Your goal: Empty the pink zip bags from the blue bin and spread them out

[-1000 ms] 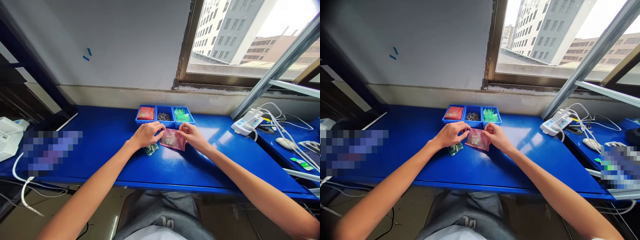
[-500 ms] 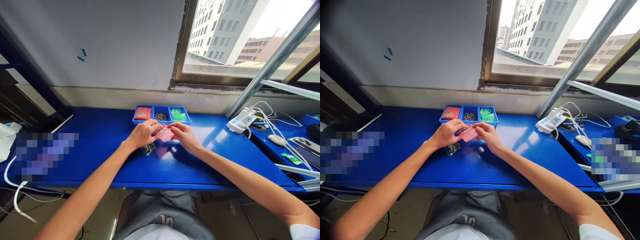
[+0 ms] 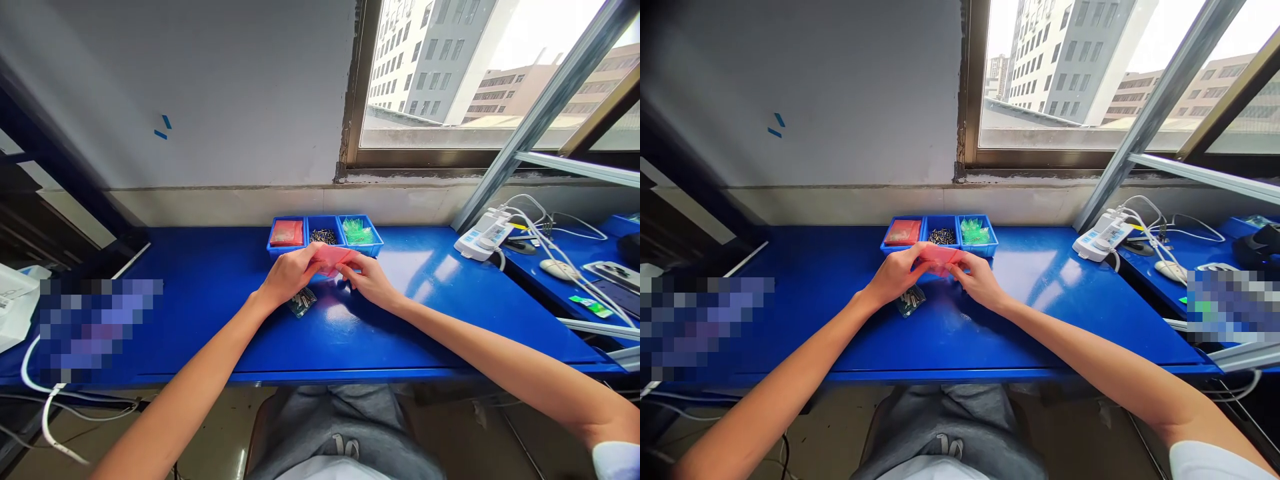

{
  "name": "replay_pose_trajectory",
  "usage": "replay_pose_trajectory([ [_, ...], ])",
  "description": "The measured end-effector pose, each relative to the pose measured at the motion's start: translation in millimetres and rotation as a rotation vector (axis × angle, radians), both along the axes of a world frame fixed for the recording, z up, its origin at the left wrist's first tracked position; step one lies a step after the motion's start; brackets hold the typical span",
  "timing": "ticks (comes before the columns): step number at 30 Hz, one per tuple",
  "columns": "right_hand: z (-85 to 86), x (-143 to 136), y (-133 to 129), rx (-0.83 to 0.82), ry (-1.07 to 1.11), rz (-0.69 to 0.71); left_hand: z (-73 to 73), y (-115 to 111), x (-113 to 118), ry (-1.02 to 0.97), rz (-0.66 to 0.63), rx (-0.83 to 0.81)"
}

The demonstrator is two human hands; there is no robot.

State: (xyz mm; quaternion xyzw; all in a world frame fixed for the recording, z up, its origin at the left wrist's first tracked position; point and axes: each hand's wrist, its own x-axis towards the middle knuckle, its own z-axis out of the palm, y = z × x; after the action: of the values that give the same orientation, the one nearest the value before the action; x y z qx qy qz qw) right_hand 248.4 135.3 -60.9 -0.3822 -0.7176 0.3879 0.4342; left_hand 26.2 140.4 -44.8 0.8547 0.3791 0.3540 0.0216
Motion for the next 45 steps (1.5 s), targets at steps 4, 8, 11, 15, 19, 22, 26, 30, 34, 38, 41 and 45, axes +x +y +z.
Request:
replay_pose_trajectory([
  [4, 4.0, 0.4, -0.4, 0.025, 0.01, -0.02, -1.3, -2.1, 2.7, -0.046, 0.044, 0.02],
  [8, 5.3, 0.2, 0.3, -0.01, 0.032, -0.033, -0.4, -3.5, 3.6, -0.086, 0.048, 0.035],
  [11, 3.4, 0.2, 1.8, -0.049, 0.056, -0.031, 1.1, -3.6, 2.7, -0.091, 0.045, 0.045],
  [15, 2.0, 1.2, 3.3, -0.089, 0.091, -0.026, 4.7, -2.1, -0.7, -0.01, -0.026, 0.046],
  [19, 5.0, 2.5, 3.2, -0.05, 0.112, -0.029, 7.1, 0.3, -4.2, 0.034, -0.037, 0.062],
  [22, 8.5, 2.6, 1.2, -0.036, 0.106, -0.021, 6.4, 1.5, -5.9, 0.042, 0.002, 0.077],
  [26, 10.9, 0.9, -3.4, -0.17, 0.157, 0.035, 5.0, 1.8, -6.8, 0.066, 0.047, 0.105],
  [30, 11.1, -0.7, -4.9, -0.213, 0.224, 0.035, 4.9, 1.4, -7.2, 0.077, 0.062, 0.146],
  [34, 12.4, 0.1, -3.9, -0.185, 0.276, 0.025, 5.0, 0.8, -7.2, 0.056, 0.062, 0.182],
  [38, 17.5, 0.9, -6.7, -0.155, 0.216, 0.019, 6.8, -0.5, -6.0, 0.014, 0.057, 0.179],
  [41, 23.8, -0.5, -10.2, -0.154, 0.212, 0.075, 10.1, -1.2, -4.4, -0.044, 0.047, 0.155],
  [45, 29.0, -7.6, -11.1, -0.171, 0.111, 0.15, 12.8, -0.8, -3.0, -0.12, 0.039, 0.118],
])
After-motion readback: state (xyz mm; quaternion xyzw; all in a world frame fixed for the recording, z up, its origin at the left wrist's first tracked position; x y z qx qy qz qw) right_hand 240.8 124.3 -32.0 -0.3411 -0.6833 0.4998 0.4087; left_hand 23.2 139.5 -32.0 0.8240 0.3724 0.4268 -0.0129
